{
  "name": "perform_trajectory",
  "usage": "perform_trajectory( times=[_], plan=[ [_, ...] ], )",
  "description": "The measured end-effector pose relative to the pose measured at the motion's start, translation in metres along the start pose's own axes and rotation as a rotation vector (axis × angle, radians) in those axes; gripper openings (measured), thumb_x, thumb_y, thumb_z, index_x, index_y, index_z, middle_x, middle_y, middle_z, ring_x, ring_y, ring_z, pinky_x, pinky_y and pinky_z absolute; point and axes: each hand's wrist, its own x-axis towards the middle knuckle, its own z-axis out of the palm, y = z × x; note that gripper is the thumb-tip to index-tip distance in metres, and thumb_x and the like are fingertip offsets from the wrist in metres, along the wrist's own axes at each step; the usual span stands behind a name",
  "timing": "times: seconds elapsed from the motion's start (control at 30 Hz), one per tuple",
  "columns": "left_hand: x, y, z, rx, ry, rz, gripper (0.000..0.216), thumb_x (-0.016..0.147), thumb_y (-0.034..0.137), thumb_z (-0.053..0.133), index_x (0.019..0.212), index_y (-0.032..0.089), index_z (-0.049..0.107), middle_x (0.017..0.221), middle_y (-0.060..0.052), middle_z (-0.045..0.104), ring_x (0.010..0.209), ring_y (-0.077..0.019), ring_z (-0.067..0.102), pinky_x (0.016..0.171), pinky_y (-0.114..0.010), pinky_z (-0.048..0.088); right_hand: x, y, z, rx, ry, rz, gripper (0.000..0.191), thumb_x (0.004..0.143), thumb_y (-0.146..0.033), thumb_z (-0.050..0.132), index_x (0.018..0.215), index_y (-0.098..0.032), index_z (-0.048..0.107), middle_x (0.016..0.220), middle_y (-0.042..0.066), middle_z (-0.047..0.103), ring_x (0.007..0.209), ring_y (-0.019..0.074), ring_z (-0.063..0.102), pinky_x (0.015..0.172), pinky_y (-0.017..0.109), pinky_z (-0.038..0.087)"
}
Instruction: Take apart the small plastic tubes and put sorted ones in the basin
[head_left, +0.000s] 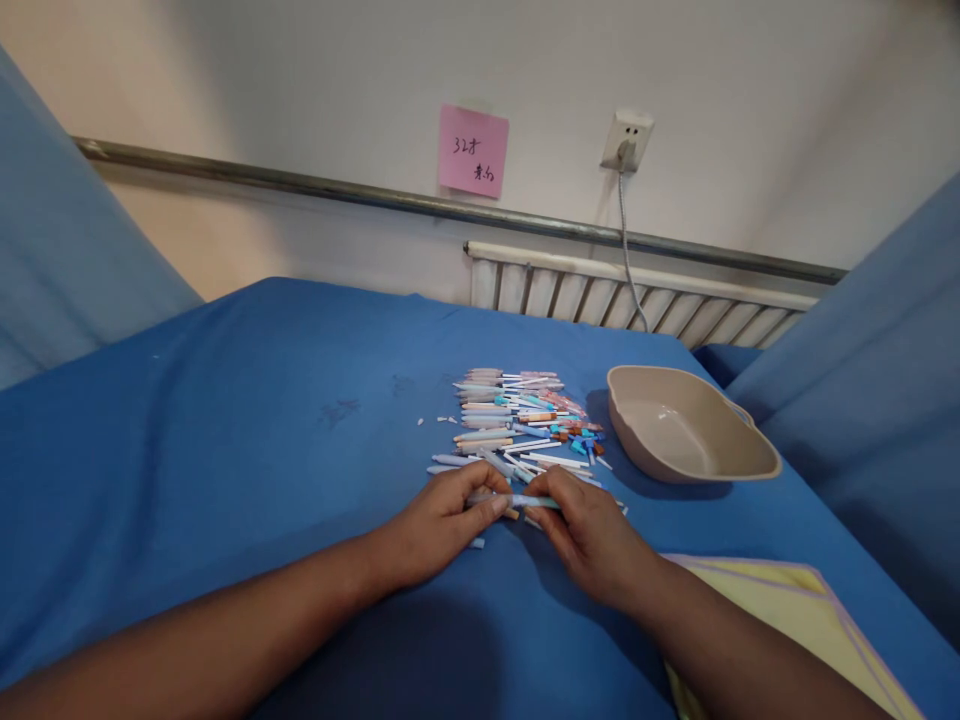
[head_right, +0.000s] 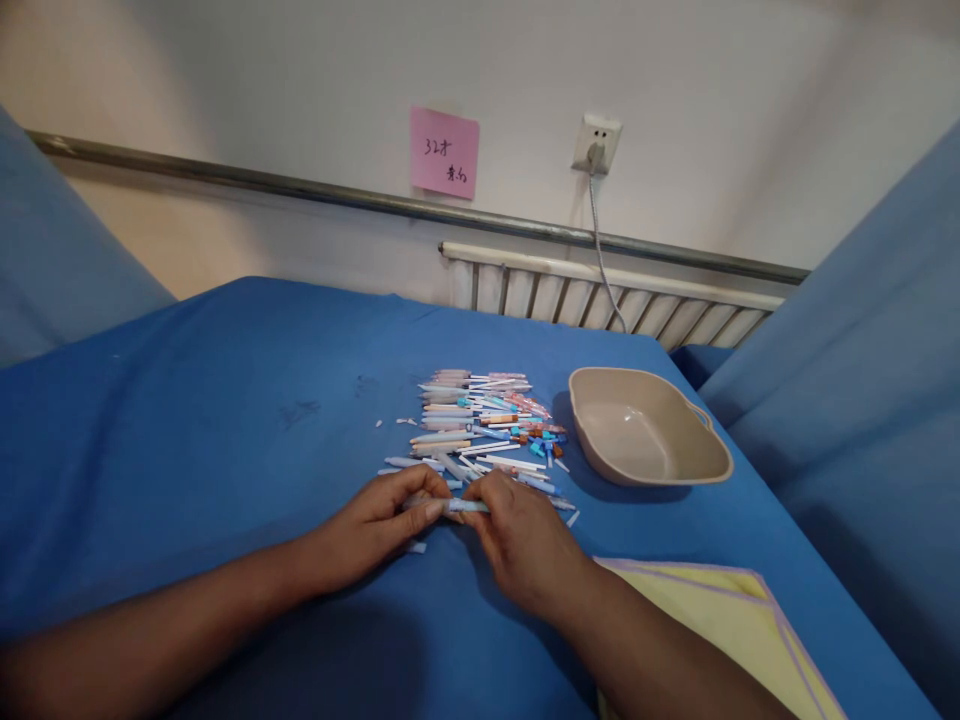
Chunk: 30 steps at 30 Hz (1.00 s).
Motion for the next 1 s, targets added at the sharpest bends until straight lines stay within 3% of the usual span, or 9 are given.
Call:
perform_trajectory(
  times=[0.37,0.67,0.83,1.0],
  plan=[
    [-0.0022,0.0006,-0.0009,0.141,0.033,0.046,0.02,0.087,0.033,0.049,0.086,0.016,0.059,0.073,0.002,0.056,0.066,-0.0128,0.049,0.06,-0.021,0.038,0.0011,0.0032,-0.0028,0.087,-0.019,0.07,0.015,0.094,-0.023,0.044,0.085,-0.02,0.056,0.076,0.0,0.061,0.071,0.014,0.056,0.066,0.025,0.039],
    [-0.0024,0.0023,-0.0015,0.119,-0.064,0.078,0.026,0.088,0.037,0.05,0.099,0.019,0.066,0.081,0.0,0.062,0.071,-0.0137,0.053,0.065,-0.022,0.04,0.0043,-0.002,0.0019,0.078,-0.021,0.052,0.014,0.093,-0.024,0.046,0.083,-0.021,0.056,0.077,0.0,0.063,0.073,0.0143,0.058,0.066,0.025,0.04],
    [-0.0008,0.001,-0.0009,0.194,-0.024,0.024,0.024,0.085,0.035,0.053,0.078,0.017,0.066,0.063,0.003,0.053,0.06,-0.0119,0.046,0.056,-0.02,0.034,0.0049,-0.0035,0.0027,0.072,-0.024,0.036,0.012,0.092,-0.023,0.048,0.085,-0.021,0.057,0.079,0.0,0.064,0.075,0.0145,0.06,0.068,0.025,0.041],
    [-0.0004,0.0015,-0.0037,0.207,-0.009,-0.008,0.027,0.085,0.038,0.052,0.074,0.016,0.061,0.062,0.004,0.051,0.059,-0.0118,0.044,0.054,-0.02,0.033,0.0057,-0.0007,-0.0015,0.072,-0.015,0.017,0.012,0.092,-0.022,0.047,0.086,-0.021,0.057,0.08,0.0,0.064,0.075,0.014,0.059,0.068,0.024,0.041]
  ],
)
